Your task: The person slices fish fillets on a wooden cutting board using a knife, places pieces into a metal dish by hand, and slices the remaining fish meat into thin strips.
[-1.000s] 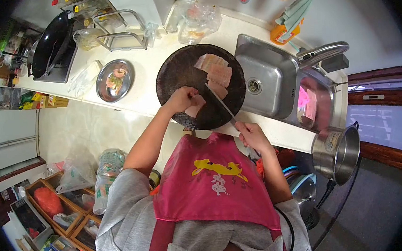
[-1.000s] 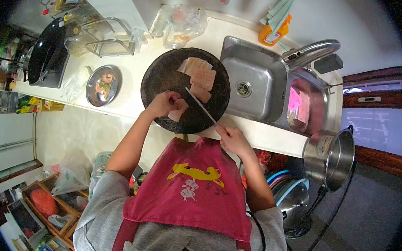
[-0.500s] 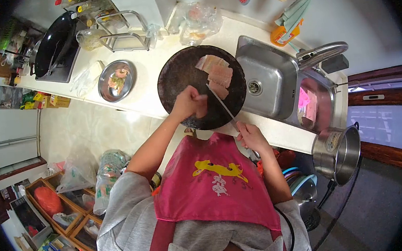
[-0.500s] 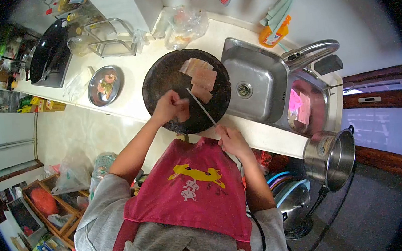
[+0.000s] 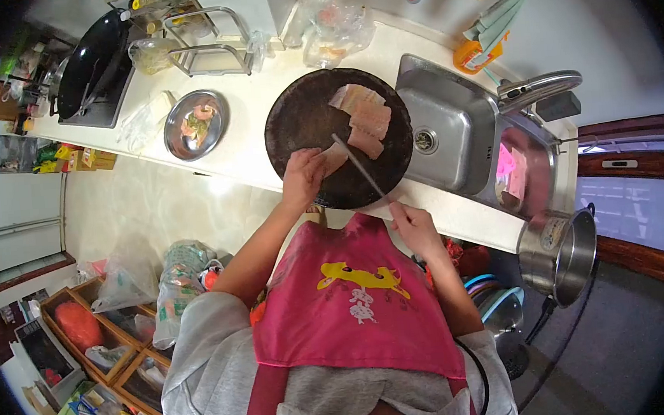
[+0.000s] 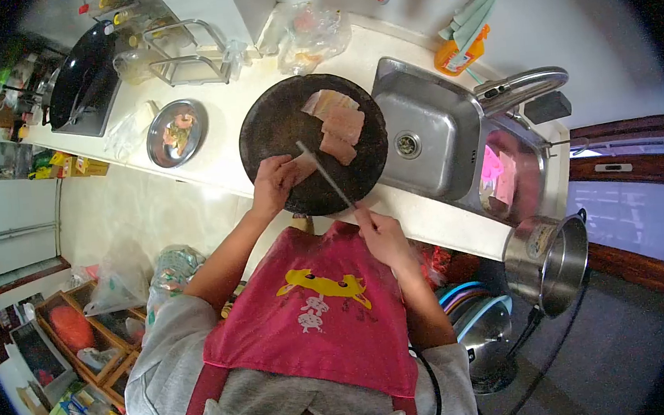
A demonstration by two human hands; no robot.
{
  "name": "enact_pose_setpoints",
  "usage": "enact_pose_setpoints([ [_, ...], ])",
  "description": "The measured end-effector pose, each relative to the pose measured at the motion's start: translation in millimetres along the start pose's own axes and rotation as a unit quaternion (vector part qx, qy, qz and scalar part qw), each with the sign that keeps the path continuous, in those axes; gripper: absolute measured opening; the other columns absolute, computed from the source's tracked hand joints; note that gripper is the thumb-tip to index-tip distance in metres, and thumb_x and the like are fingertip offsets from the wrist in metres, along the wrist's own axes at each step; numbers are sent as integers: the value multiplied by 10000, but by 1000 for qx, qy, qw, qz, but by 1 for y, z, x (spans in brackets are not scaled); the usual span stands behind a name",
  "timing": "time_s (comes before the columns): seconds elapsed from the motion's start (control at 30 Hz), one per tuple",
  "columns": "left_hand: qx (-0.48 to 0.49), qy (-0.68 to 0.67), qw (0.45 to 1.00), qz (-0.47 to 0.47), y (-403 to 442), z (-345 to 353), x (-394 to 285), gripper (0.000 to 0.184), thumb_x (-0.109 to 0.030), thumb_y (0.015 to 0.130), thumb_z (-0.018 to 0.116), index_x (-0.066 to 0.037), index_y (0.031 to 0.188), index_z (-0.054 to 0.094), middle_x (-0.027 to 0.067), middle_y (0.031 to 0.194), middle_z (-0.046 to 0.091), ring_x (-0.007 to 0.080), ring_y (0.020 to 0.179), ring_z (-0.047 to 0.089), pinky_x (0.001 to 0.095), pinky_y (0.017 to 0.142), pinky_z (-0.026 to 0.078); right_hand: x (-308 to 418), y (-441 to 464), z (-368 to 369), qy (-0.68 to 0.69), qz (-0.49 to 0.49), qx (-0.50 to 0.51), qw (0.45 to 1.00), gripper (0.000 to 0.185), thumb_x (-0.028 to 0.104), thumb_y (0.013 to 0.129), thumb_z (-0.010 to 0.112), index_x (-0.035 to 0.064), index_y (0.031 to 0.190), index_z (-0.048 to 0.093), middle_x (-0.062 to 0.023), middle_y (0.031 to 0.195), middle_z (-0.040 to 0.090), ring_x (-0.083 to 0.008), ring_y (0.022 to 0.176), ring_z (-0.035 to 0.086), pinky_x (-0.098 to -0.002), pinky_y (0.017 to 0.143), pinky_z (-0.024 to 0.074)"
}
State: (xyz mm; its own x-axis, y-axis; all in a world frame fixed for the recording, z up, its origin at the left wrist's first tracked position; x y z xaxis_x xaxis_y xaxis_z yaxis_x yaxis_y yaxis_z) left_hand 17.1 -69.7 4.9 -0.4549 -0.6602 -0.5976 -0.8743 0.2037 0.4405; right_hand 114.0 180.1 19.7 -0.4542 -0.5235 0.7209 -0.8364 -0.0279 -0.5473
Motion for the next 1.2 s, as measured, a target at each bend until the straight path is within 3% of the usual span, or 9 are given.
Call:
enact_pose_setpoints([
  [0.1, 89, 9, 995, 37, -2, 27, -5, 337, 4, 779, 696, -59, 1109, 705, 144, 1189, 652, 358, 1135, 585, 453, 964, 473, 17, -7, 16, -57, -167, -83, 981, 462, 416, 1005, 577, 67, 1298, 651, -226, 848, 702, -390, 842, 700, -404, 764, 528],
  [0.23, 88, 19, 995, 30, -27, 73, 27, 349, -99, 800, 690, -119, 1148, 702, 66, 1240, 665, 281, 1173, 596, 422, 1032, 409, 34, -23, 33, -143, -122, -67, 980, 470, 389, 982, 619, 77, 1333, 629, -264, 907, 693, -433, 842, 688, -441, 725, 539],
  [0.5, 42, 2, 997, 69, -36, 58, 17, 389, -123, 783, 655, -64, 1164, 701, 139, 1205, 675, 347, 1191, 577, 489, 1052, 414, 29, -19, 55, -174, -113, -106, 972, 481, 372, 967, 646, 17, 1291, 640, -297, 864, 680, -451, 783, 682, -468, 698, 547],
  [0.57, 36, -15, 997, 66, -32, 50, 15, 403, -124, 785, 652, -57, 1181, 694, 156, 1223, 663, 363, 1202, 568, 501, 1065, 406, 32, -12, 55, -165, -167, -153, 960, 505, 427, 954, 665, 47, 1287, 658, -254, 819, 687, -368, 627, 680, -412, 629, 535],
  [0.97, 15, 47, 998, 47, -31, 51, 14, 301, -117, 806, 636, -2, 1079, 695, 129, 1060, 655, 333, 1120, 573, 462, 1022, 450, 73, 106, 88, -89, -207, -95, 970, 480, 389, 976, 644, 2, 1259, 647, -285, 959, 684, -301, 749, 714, -380, 711, 543],
  [1.0, 43, 47, 997, 52, -30, 51, 13, 297, -109, 815, 639, -8, 1088, 693, 127, 1084, 657, 332, 1130, 572, 458, 1021, 450, 69, 95, 83, -95, -160, -66, 980, 482, 384, 980, 644, 10, 1285, 637, -285, 982, 691, -234, 755, 700, -365, 726, 536],
  [1.07, 69, 48, 995, 54, -25, 49, 11, 293, -102, 823, 641, -13, 1098, 690, 125, 1107, 660, 331, 1140, 570, 454, 1021, 450, 33, 64, 68, -143, -17, -6, 990, 548, 452, 968, 631, 44, 1335, 614, -310, 954, 686, -380, 926, 724, -390, 815, 542],
  [1.13, 22, 34, 999, 33, -20, 37, 10, 283, -95, 837, 666, -22, 1109, 690, 117, 1162, 661, 322, 1168, 566, 446, 1021, 452, 7, 21, 41, -110, -113, -73, 985, 542, 460, 985, 614, 42, 1331, 620, -265, 930, 720, -292, 814, 729, -369, 796, 540],
  [1.2, 13, 17, 999, 33, -16, 35, 9, 284, -97, 839, 678, -23, 1113, 689, 120, 1181, 658, 321, 1180, 564, 444, 1020, 454, -15, 4, 15, -68, -53, -43, 995, 530, 453, 993, 606, 41, 1327, 624, -254, 969, 727, -271, 847, 729, -354, 818, 537],
])
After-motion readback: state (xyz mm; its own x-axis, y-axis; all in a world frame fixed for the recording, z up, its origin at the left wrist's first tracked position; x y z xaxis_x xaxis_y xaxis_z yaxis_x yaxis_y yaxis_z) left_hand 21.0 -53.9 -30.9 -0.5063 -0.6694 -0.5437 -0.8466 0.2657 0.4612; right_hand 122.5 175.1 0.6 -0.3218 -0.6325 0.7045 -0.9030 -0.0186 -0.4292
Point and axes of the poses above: each hand's wrist, its own y-axis towards the middle knuckle, its own z-axis out of the palm, x = y × z, the point moved 10 cm from there along y, towards the middle knuckle
